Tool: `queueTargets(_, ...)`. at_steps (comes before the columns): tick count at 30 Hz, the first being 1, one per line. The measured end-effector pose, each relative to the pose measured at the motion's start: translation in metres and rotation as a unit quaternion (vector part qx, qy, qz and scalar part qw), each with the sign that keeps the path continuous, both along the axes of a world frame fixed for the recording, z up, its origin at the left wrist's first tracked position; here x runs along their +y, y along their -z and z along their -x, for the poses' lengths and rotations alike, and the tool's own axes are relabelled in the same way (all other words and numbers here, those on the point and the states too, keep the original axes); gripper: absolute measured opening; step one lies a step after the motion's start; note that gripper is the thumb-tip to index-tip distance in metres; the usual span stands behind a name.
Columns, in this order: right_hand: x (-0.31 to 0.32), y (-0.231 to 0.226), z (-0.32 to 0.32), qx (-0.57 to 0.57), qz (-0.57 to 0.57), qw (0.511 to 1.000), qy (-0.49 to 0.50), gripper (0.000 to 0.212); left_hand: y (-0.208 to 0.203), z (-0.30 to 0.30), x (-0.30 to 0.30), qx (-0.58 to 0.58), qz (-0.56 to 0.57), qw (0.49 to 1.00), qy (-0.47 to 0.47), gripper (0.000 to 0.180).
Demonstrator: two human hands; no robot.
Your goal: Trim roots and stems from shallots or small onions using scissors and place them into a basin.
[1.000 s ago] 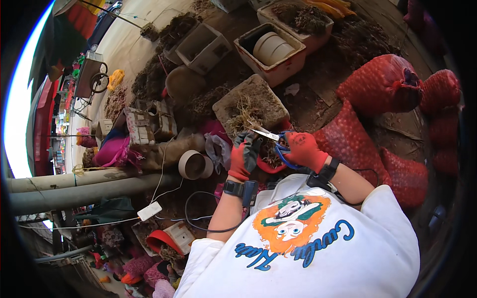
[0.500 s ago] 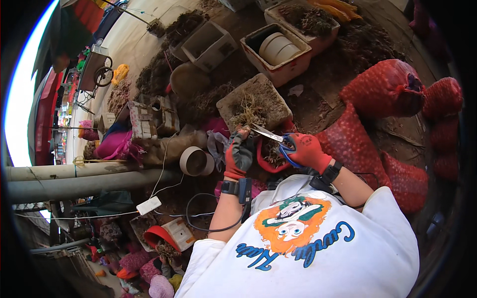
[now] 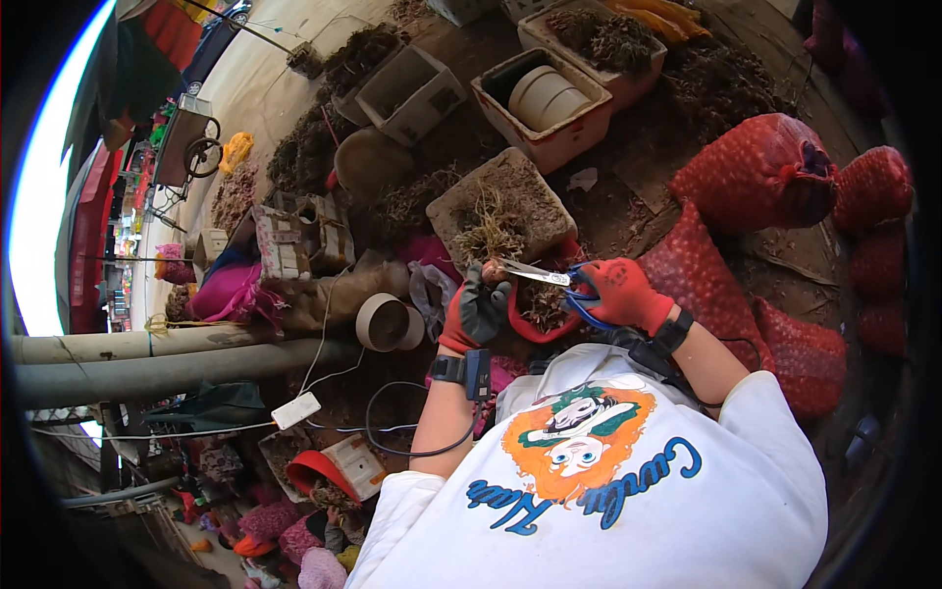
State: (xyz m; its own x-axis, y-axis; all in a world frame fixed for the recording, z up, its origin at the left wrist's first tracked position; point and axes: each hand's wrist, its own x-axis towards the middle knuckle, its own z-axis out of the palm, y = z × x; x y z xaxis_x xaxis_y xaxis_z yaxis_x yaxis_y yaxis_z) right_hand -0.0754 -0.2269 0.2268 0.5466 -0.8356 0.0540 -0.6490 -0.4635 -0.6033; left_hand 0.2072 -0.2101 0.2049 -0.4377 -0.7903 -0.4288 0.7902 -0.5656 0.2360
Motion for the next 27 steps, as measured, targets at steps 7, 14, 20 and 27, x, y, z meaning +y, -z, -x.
queueTargets(7, -0.003, 0.006, 0.006, 0.043, 0.039, 0.998, 0.010, 0.046, 0.000, 0.003, -0.006, 0.013, 0.047, 0.998, 0.032, 0.027)
queueTargets(14, -0.001, 0.006, 0.003, -0.002, -0.050, 0.999, 0.010, 0.042, -0.009, 0.019, -0.010, -0.322, 0.232, 0.917, -0.048, 0.020)
queueTargets(20, 0.005, 0.001, -0.008, -0.046, 0.023, 0.996, 0.075, 0.038, -0.011, 0.021, -0.014, -0.249, 0.121, 0.952, -0.127, 0.023)
queueTargets(27, -0.002, 0.017, -0.005, 0.097, 0.059, 0.993, 0.029, 0.038, -0.008, 0.016, -0.011, -0.317, 0.148, 0.934, -0.072, 0.027)
